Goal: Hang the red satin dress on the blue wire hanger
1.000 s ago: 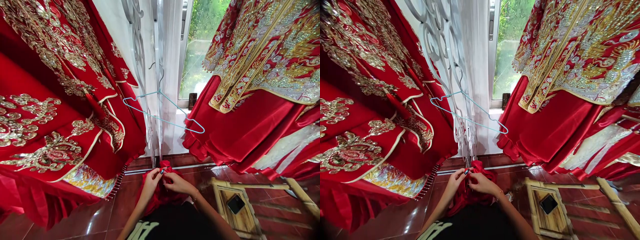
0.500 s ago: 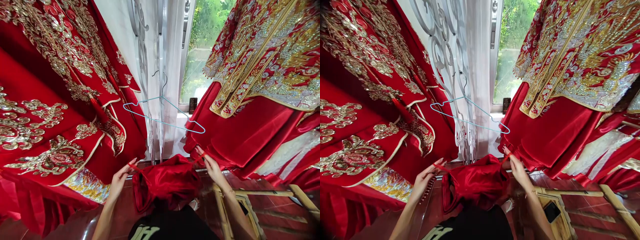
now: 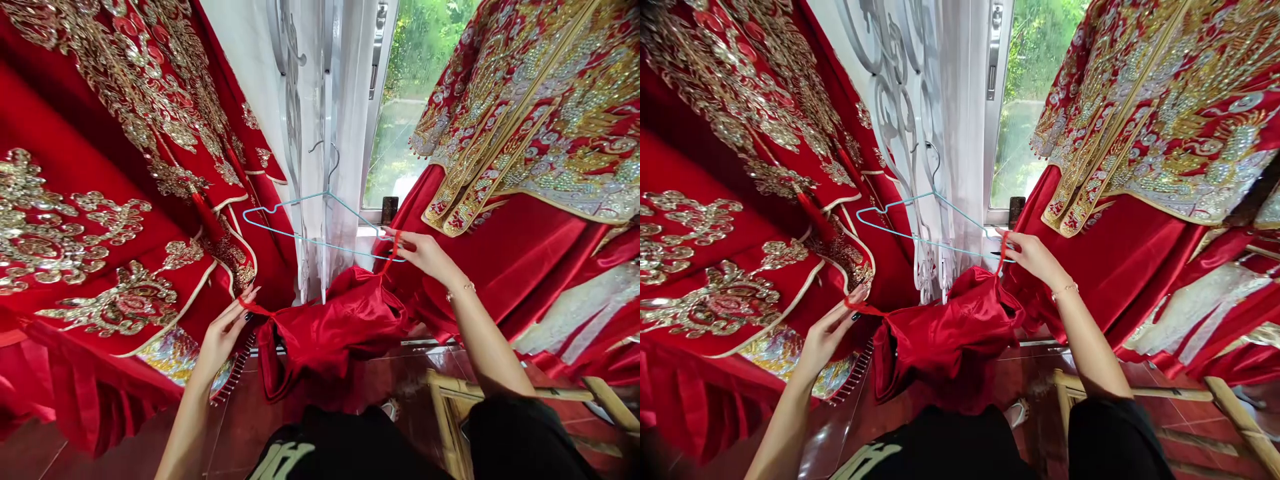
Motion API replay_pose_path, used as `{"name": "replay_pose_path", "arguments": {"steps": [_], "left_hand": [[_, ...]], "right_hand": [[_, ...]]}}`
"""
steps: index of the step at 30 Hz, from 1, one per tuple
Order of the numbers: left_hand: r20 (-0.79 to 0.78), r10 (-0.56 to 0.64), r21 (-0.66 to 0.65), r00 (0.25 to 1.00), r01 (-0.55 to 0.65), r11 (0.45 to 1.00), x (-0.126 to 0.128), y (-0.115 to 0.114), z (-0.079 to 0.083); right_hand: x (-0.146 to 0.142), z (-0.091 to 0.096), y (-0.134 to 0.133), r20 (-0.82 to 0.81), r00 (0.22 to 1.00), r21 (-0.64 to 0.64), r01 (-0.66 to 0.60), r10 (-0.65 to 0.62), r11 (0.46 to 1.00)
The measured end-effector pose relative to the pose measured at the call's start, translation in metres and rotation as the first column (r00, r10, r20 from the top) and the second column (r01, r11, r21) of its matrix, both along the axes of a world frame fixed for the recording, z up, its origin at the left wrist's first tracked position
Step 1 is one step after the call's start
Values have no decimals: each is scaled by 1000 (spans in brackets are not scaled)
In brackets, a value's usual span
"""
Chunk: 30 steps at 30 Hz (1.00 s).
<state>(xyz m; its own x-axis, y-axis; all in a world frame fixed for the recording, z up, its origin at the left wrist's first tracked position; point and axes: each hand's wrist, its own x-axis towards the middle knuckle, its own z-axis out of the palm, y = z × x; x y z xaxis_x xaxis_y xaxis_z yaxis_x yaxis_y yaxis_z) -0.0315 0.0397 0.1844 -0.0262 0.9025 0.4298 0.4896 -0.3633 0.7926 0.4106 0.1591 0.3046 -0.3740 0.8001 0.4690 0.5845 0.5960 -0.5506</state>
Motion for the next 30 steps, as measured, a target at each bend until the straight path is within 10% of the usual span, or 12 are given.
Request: {"name": "replay_pose_path", "arguments": {"steps": [9,13,21,30], "left_hand": [[-22,-62,65,998,63,996,2,13,8],[203,80,116,976,-105,988,-7,43,34],[615,-40,306,787,-192,932,-9,83,73],[330,-91,348,939,-32,937,-10,112,111]], "right_hand": [[-15,21,30,24,974,-306,-206,224,929],[1,30,38,36,982,-302,-169,188,938],[7,37,36,84,990,-269,-89,115,959],[6,41,31,142,985,-251,-62,100,966]]}}
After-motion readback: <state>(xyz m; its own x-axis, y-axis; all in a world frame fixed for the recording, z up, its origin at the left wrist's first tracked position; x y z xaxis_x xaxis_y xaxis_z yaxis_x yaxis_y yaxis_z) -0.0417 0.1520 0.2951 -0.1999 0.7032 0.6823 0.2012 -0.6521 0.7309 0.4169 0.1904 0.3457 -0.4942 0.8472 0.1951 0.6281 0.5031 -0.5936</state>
